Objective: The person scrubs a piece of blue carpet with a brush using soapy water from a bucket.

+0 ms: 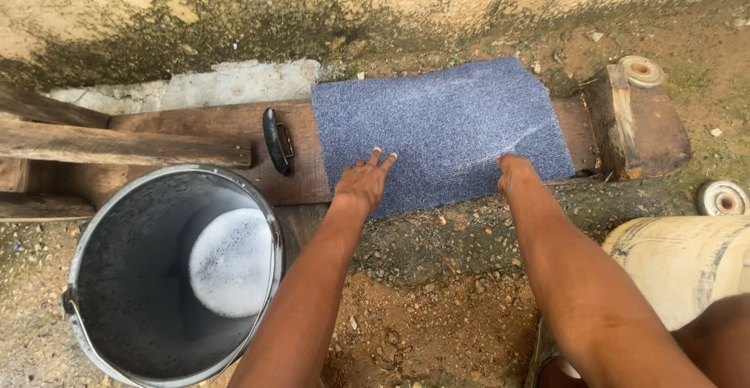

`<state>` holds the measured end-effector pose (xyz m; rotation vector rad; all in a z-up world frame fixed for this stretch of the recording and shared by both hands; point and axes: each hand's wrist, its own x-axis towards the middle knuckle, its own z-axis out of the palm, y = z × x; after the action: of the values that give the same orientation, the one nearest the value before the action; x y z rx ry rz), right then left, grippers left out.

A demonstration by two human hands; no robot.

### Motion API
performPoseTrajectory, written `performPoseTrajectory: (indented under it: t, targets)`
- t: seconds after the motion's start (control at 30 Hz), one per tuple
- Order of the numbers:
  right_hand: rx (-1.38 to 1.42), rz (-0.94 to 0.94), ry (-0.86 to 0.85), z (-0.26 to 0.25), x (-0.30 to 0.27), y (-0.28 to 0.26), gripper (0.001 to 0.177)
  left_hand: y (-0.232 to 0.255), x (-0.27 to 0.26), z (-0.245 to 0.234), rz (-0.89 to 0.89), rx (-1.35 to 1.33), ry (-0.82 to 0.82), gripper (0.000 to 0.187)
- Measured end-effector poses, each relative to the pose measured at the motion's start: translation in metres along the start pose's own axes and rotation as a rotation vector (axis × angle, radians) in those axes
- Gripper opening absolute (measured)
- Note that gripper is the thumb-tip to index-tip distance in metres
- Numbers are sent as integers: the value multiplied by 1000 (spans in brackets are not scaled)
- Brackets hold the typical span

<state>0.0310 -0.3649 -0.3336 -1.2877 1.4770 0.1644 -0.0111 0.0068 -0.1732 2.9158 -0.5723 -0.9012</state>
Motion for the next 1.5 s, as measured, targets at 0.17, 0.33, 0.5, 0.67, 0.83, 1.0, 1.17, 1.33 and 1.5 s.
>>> performPoseTrajectory:
  t: [0.17, 0.33, 0.5, 0.67, 0.83, 1.0, 1.17, 1.33, 1.5]
  targets:
    - [24, 156, -22, 3, 14, 36, 39, 10, -16, 5, 14, 1, -40, 97]
    - [166, 58, -67, 1, 3, 64, 23, 8, -33, 9, 20, -18, -16, 94]
    - [122, -26, -172, -8, -12, 82, 16, 9, -62, 2, -38, -78, -56, 99]
    - [136, 44, -126, -19, -41, 85, 26, 6, -103, -11, -49, -119, 21, 93]
    - [-180, -26, -106, -20, -116, 73, 34, -3, -146, -43, -49, -70, 165, 89]
    - [-209, -513, -407, 24, -176, 36, 36, -20, -204, -90, -35, 95, 268, 92]
    - [-382, -785, -608, 80, -281, 8, 30, -61, -258, -116, -100, 37, 281, 91]
    - [-540, -917, -674, 154, -353, 18, 21, -105, -284, -101, -178, -53, 285, 90]
    - [-642, -954, -694, 222, -352, 56, 20, -130, -281, -94, -275, -144, 119, 85]
